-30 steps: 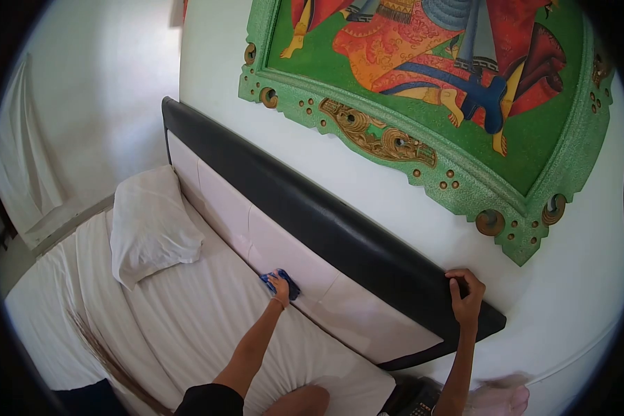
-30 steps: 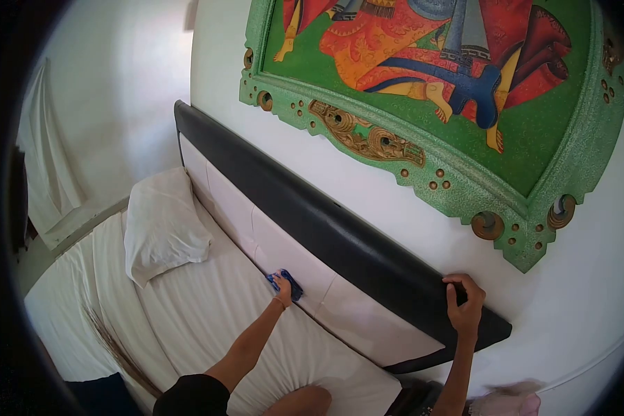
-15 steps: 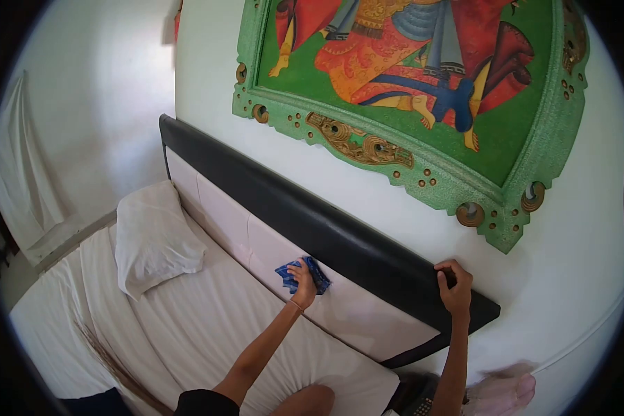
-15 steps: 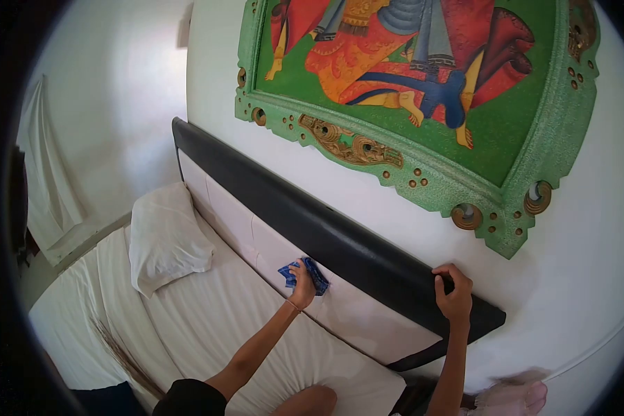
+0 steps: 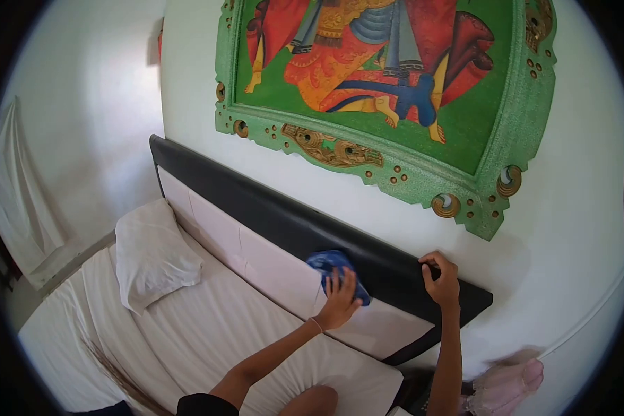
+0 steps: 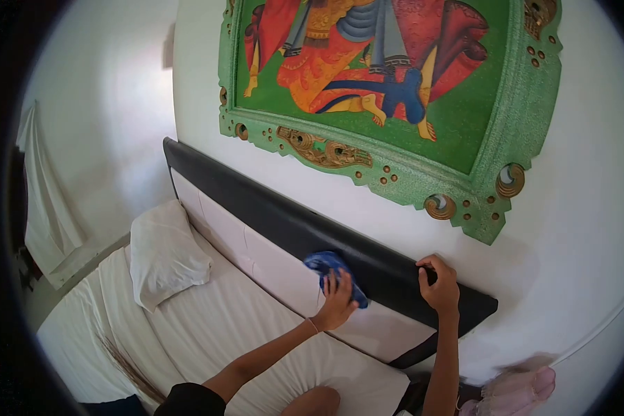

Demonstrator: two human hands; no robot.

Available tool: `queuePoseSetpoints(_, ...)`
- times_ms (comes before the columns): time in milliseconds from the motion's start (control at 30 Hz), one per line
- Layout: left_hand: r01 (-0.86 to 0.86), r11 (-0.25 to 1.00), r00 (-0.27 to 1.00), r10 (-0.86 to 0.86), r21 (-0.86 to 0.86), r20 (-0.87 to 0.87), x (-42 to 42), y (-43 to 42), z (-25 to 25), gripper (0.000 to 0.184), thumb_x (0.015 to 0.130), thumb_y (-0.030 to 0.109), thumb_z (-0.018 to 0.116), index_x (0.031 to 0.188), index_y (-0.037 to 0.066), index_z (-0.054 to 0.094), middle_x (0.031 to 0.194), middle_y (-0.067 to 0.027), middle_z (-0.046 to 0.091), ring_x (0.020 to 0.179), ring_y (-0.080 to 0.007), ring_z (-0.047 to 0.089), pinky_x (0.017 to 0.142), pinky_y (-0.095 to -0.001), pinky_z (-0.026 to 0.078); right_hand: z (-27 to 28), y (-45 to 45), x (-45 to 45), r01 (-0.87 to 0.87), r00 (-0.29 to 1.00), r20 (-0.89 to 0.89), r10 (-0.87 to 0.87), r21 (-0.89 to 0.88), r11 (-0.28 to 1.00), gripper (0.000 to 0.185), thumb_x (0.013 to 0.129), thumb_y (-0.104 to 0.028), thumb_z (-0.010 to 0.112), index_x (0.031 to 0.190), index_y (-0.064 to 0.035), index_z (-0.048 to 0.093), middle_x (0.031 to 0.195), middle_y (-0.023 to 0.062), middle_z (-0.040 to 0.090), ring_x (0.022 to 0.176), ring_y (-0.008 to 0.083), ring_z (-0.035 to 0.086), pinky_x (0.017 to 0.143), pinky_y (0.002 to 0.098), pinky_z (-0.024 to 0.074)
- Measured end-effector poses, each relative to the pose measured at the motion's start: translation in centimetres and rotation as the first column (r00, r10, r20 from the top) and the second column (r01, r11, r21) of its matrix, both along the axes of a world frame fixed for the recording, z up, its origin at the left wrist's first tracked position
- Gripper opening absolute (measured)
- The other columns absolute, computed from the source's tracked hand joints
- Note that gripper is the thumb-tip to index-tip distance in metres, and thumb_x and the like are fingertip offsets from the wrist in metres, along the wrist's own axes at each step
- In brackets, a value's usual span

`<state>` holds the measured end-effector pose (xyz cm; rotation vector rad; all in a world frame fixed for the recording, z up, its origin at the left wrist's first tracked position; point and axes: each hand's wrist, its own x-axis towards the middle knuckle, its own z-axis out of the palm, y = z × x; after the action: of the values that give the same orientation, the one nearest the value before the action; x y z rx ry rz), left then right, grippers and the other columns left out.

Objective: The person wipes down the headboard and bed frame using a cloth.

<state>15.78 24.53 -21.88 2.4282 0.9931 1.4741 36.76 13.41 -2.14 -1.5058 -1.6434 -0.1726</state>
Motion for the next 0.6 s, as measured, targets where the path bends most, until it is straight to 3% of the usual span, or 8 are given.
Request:
queuePoseSetpoints(33, 0.178, 0.982, 0.949, -0.152, 0.071, -0.277, -0.8, -0.7, 0.7, 0.075, 0.096, 0.035, 0.051, 0.155, 0.003, 0.016, 0.161, -0.0181, 0.014, 0.142, -0.0446, 0.024, 0.113, -0.0624, 0.013, 0.1, -0.1, 0.0, -0.038, 0.999, -0.027, 0.038, 0.002, 0.999, 0.007, 0.085, -0.006, 0.062, 0.092, -0.0077, 0.063, 0.087, 0.0059, 0.067, 0.084, 0.0248, 0.066, 0.082, 0.0354, 0.0491)
queuePoseSetpoints(67, 0.186, 0.980, 0.947, -0.159, 0.073, -0.280, -1.3, -0.8, 1.7, 0.075, 0.096, 0.035, 0.051, 0.155, 0.003, 0.016, 0.161, -0.0181, 0.014, 0.142, -0.0446, 0.024, 0.113, -0.0624, 0.013, -0.1, -0.1, 0.1, -0.030, 0.999, -0.029, 0.030, 0.005, 1.000, 0.007, 0.085, -0.006, 0.062, 0.092, -0.0077, 0.063, 0.087, 0.0059, 0.067, 0.084, 0.0248, 0.066, 0.082, 0.0354, 0.0491)
queuePoseSetpoints(133, 0.106, 0.922, 0.818, -0.294, -0.372, -0.494, -1.9, 0.4, 5.9, 0.077, 0.095, 0.044, 0.051, 0.154, 0.005, 0.020, 0.161, -0.0165, 0.014, 0.136, -0.0471, 0.030, 0.112, -0.0635, 0.014, -0.3, 0.1, 0.3, -0.027, 0.999, -0.028, 0.027, 0.013, 1.000, 0.008, 0.085, -0.005, 0.062, 0.092, -0.0074, 0.063, 0.087, 0.0062, 0.068, 0.083, 0.0253, 0.067, 0.081, 0.0349, 0.0506)
queuePoseSetpoints(167, 0.022, 0.939, 0.874, -0.185, -0.344, -0.449, -2.0, 1.1, 6.7, 0.073, 0.096, 0.044, 0.050, 0.154, 0.008, 0.024, 0.162, -0.0131, 0.014, 0.135, -0.0460, 0.034, 0.112, -0.0626, 0.015, -0.1, 0.0, 0.3, -0.019, 0.999, -0.030, 0.019, 0.015, 1.000, 0.008, 0.085, -0.005, 0.062, 0.092, -0.0074, 0.063, 0.087, 0.0062, 0.068, 0.083, 0.0253, 0.067, 0.081, 0.0349, 0.0506)
queuePoseSetpoints(233, -0.087, 0.996, 0.996, 0.087, 0.000, -0.020, -1.9, 3.6, 6.8, 0.068, 0.097, 0.043, 0.049, 0.153, 0.012, 0.026, 0.162, -0.0101, 0.016, 0.140, -0.0433, 0.027, 0.114, -0.0614, 0.009, 0.1, -0.1, 0.1, -0.040, 0.998, -0.042, 0.040, 0.009, 0.999, 0.008, 0.084, -0.005, 0.062, 0.093, -0.0070, 0.063, 0.086, 0.0065, 0.068, 0.083, 0.0255, 0.067, 0.080, 0.0349, 0.0510)
queuePoseSetpoints(333, -0.149, 0.989, 0.983, 0.146, 0.020, 0.114, -3.2, 4.9, 10.4, 0.064, 0.097, 0.042, 0.049, 0.152, 0.015, 0.029, 0.160, -0.0081, 0.021, 0.145, -0.0395, 0.017, 0.115, -0.0598, 0.001, -0.1, 0.0, 0.2, 0.021, 1.000, 0.016, -0.021, 0.007, 1.000, 0.009, 0.084, -0.006, 0.062, 0.093, -0.0071, 0.062, 0.086, 0.0070, 0.068, 0.083, 0.0265, 0.067, 0.079, 0.0351, 0.0518)
queuePoseSetpoints(467, -0.078, 0.996, 0.997, 0.079, 0.040, -0.016, -2.6, 3.6, 11.3, 0.059, 0.099, 0.043, 0.047, 0.151, 0.018, 0.033, 0.157, -0.0045, 0.027, 0.148, -0.0342, 0.010, 0.115, -0.0590, -0.004, 0.0, 0.0, 0.2, -0.019, 0.999, -0.028, 0.019, 0.008, 1.000, 0.008, 0.085, -0.006, 0.061, 0.093, -0.0074, 0.062, 0.087, 0.0078, 0.068, 0.085, 0.0278, 0.067, 0.077, 0.0361, 0.0525)
queuePoseSetpoints(600, 0.074, 0.992, 0.976, -0.052, 0.097, -0.214, 0.1, 0.9, 11.2, 0.055, 0.102, 0.050, 0.034, 0.148, 0.020, 0.036, 0.154, -0.0016, 0.031, 0.148, -0.0291, 0.012, 0.115, -0.0566, -0.006, -0.4, -0.2, 0.0, -0.019, 1.000, 0.024, 0.018, 0.048, 0.999, 0.011, 0.085, -0.006, 0.060, 0.095, -0.0078, 0.061, 0.089, 0.0092, 0.067, 0.084, 0.0307, 0.066, 0.075, 0.0379, 0.0527)
